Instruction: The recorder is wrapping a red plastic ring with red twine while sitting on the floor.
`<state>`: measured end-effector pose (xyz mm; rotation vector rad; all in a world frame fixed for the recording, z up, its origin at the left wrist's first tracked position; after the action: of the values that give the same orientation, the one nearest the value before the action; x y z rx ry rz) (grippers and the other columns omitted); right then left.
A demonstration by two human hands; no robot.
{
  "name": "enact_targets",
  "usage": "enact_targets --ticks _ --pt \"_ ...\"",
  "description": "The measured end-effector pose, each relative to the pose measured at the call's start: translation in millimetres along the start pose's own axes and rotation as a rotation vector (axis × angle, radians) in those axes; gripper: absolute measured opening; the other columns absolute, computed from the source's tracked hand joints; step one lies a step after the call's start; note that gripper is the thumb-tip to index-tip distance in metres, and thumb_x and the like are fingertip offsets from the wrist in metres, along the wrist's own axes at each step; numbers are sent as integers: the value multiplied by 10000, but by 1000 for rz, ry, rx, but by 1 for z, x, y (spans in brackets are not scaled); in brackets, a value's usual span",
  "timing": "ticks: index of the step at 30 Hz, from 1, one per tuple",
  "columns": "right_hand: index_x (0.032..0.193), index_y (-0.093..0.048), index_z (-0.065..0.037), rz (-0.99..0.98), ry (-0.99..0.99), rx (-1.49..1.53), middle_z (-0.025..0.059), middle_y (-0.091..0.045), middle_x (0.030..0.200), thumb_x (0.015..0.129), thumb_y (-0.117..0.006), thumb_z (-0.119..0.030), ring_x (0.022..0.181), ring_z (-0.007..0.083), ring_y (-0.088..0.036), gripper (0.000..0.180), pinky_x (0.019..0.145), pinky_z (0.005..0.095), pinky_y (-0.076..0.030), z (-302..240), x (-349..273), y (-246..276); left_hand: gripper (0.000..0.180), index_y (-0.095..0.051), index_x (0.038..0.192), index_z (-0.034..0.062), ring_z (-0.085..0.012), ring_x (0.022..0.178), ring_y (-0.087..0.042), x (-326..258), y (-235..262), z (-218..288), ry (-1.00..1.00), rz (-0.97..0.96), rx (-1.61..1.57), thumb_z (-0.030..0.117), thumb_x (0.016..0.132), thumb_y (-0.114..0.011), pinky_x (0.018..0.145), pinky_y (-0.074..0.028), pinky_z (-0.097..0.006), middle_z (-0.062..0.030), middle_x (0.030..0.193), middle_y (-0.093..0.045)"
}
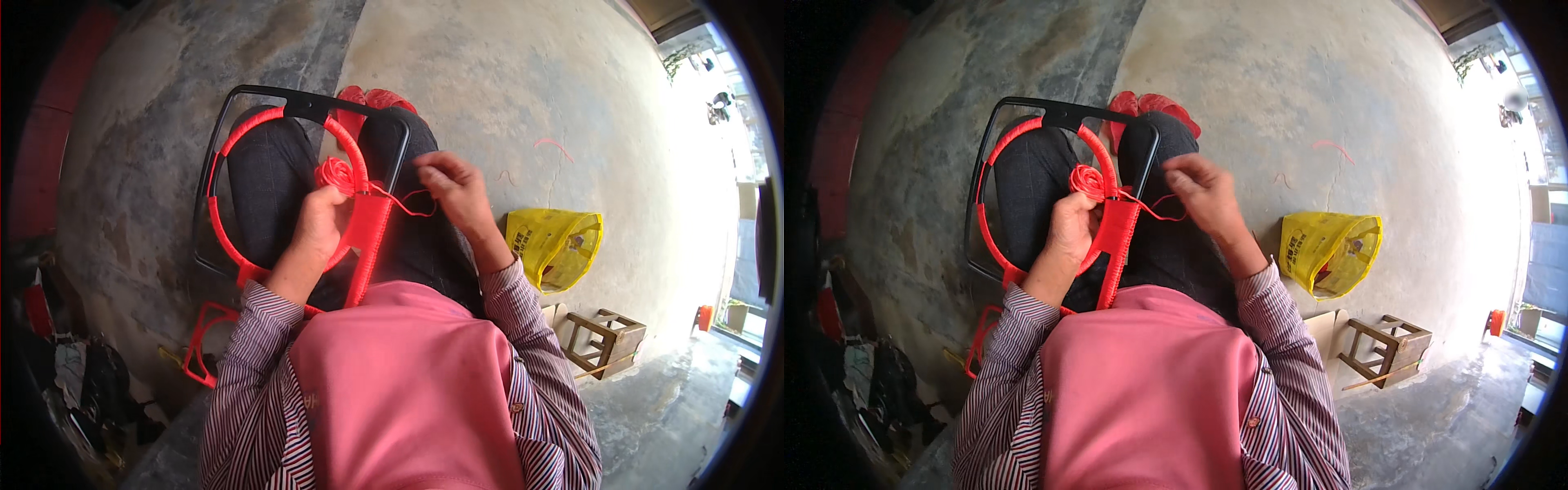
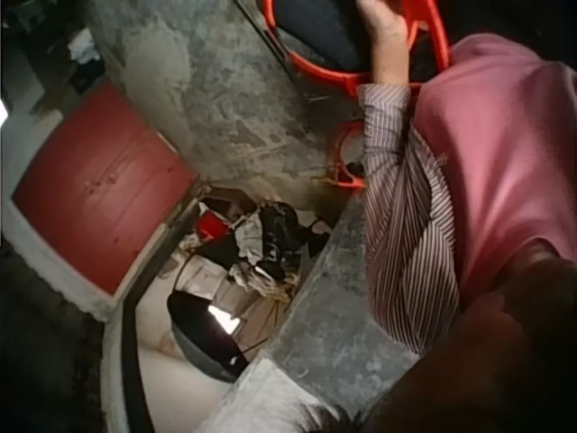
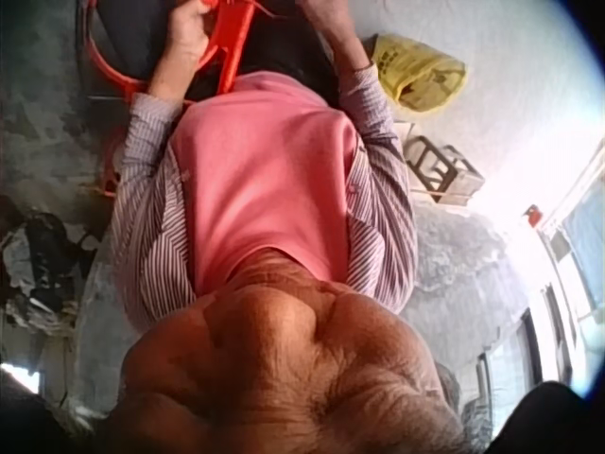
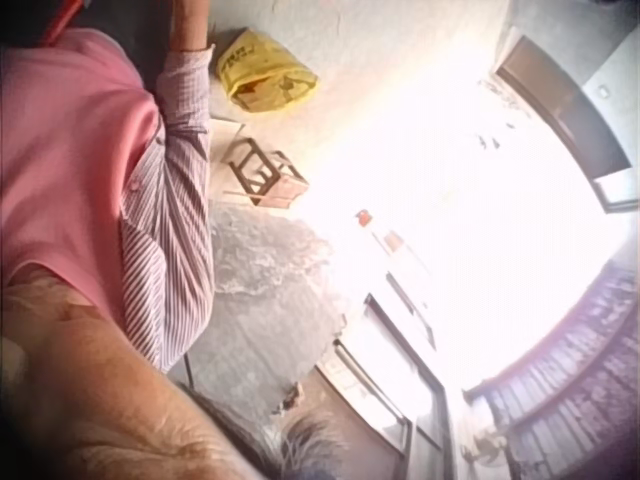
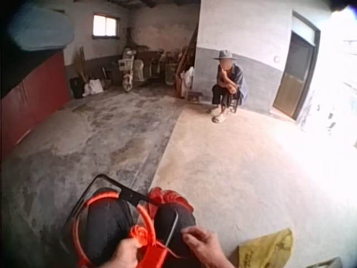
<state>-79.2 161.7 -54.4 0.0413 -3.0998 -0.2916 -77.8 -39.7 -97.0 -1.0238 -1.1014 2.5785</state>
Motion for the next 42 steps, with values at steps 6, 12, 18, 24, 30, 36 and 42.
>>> enact_targets --ticks 6,12,18,24,30,36,42 --pt "955 -664 -52 -150 -155 -364 60 -657 716 812 -746 -296 692 159 -642 294 646 293 -496 -26 -21 -8 339 -601 1106 11 -242 893 -640 0 6 4 -44 64 41 190 837 -498 857 -527 -404 -119 1010 -663" --pt "935 -666 -41 -139 -10 -97 48 -639 681 840 -719 -200 634 117 -613 192 586 298 -487 -10 -10 -11 235 -624 1014 10 -238 845 -645 1 10 0 3 146 8 98 821 -522 795 -533 -367 -133 937 -667" --pt "908 -599 -14 237 42 -123 63 -670 805 842 -681 -87 717 137 -632 128 664 305 -513 -19 -8 15 308 -587 1143 21 -236 889 -664 2 8 1 -18 75 129 33 848 -499 793 -576 -398 -125 1033 -656" --pt "948 -647 -50 -112 150 -705 82 -626 927 729 -751 -219 819 283 -624 296 729 379 -523 -34 -6 -25 320 -583 1117 21 -228 914 -662 -7 -10 1 34 106 88 -66 820 -502 816 -560 -380 -125 1017 -650" --pt "911 -626 -33 -124 53 -234 96 -627 942 720 -746 -150 865 227 -617 254 765 349 -509 -9 -7 4 350 -539 1178 19 -252 931 -663 -3 -8 -1 43 64 86 -36 841 -460 816 -569 -386 -139 1072 -638" --pt "858 -551 -75 -148 -10 796 167 -665 1034 702 -763 -80 960 276 -636 263 909 397 -493 -21 -28 20 361 -533 1178 17 -233 974 -640 -13 -19 4 24 -47 76 -23 837 -421 872 -546 -356 -148 1069 -624" --pt "954 -559 -70 46 -100 627 197 -677 1037 842 -722 -150 1027 319 -637 213 966 455 -464 -17 -7 30 382 -522 1219 17 -210 971 -642 -9 -24 -3 45 -118 101 -20 854 -417 865 -541 -344 -129 1087 -627"
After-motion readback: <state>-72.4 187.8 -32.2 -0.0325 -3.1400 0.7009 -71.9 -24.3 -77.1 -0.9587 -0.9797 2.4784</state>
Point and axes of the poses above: each hand's wrist, its own x-axis towards the middle knuckle, its own y-axis out of the back of the hand, z = x × y, the point moved 6 cm from there along x, towards the middle knuckle
